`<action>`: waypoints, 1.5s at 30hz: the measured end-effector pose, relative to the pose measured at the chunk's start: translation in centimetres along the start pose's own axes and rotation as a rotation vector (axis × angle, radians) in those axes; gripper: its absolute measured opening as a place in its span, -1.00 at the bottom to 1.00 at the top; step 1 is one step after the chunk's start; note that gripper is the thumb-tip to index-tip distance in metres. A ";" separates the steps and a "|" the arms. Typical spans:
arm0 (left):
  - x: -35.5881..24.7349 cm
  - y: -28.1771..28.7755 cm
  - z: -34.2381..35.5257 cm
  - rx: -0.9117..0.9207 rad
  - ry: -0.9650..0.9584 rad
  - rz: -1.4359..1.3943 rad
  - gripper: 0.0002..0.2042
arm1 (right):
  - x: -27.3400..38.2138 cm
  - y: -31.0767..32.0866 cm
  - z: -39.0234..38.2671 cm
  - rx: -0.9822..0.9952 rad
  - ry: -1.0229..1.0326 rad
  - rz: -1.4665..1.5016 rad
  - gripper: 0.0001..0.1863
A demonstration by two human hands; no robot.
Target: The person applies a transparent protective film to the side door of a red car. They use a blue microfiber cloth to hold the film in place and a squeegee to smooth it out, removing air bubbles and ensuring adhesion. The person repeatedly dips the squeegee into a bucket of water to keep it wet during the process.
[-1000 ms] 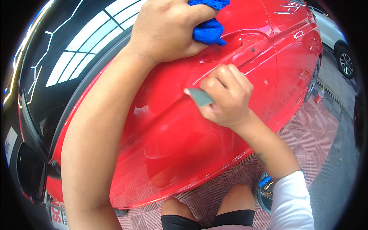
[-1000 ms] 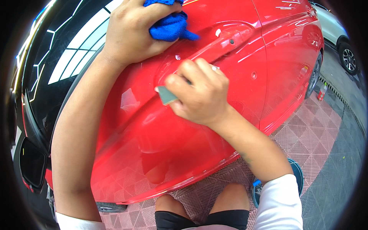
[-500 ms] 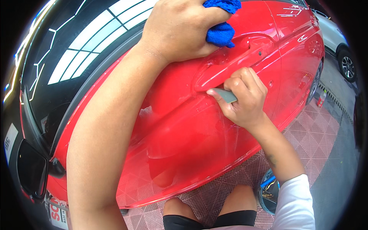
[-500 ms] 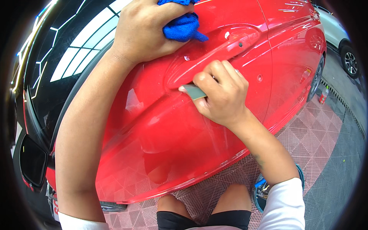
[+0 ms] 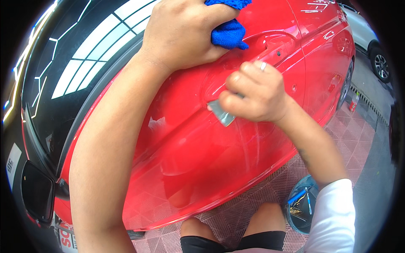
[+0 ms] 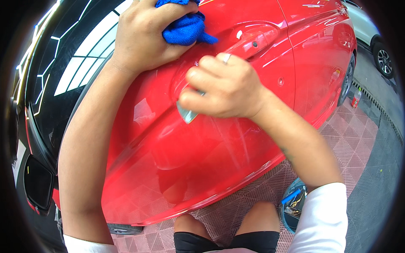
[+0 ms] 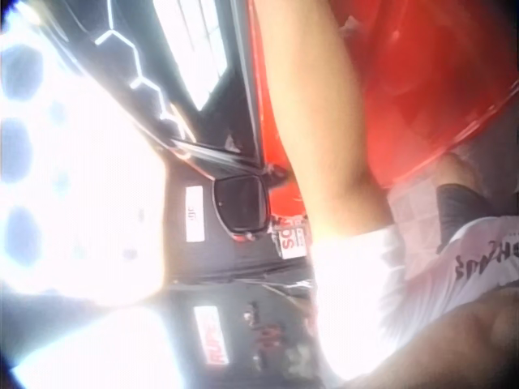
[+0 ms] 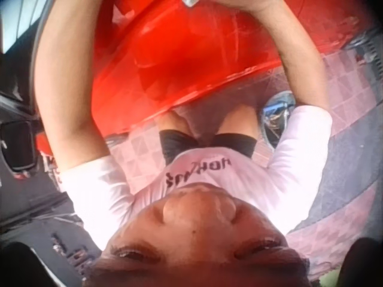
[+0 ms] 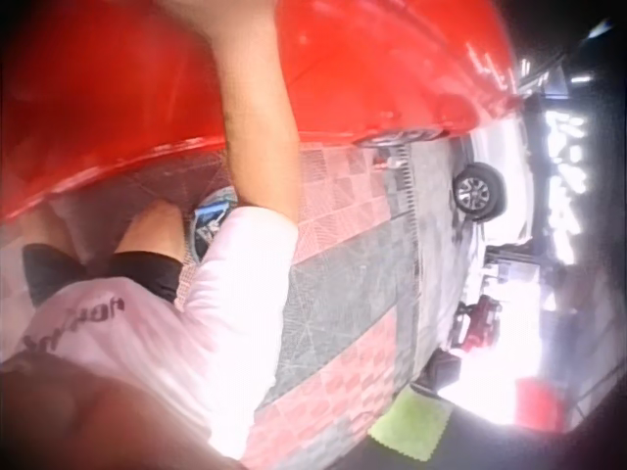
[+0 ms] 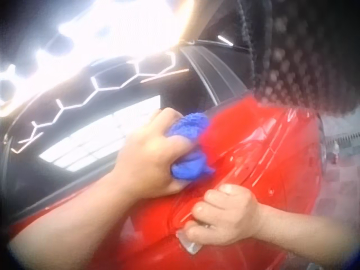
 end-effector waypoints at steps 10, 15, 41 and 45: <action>-0.1 0.2 -0.2 0.016 0.030 0.019 -0.78 | -0.7 -0.1 0.4 0.011 0.080 0.043 -0.73; -0.5 0.2 0.3 -0.018 -0.029 0.033 -0.79 | -2.8 0.4 -1.3 0.058 0.053 0.045 -0.74; -0.3 -0.5 -0.5 0.026 0.007 0.033 -0.71 | -5.0 1.2 -0.4 0.261 0.094 0.138 -0.68; -0.9 -0.2 0.1 0.021 -0.029 0.028 -0.71 | -9.2 3.2 -2.7 0.327 0.049 0.073 -0.63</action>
Point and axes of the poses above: each hand's wrist, its own z-axis towards the middle knuckle, its own y-axis out of the back of the hand, x = y × z, the point moved 2 cm from there along z, towards the middle knuckle, and after that the axes turned 12 degrees about -z, right-handed, at the moved point
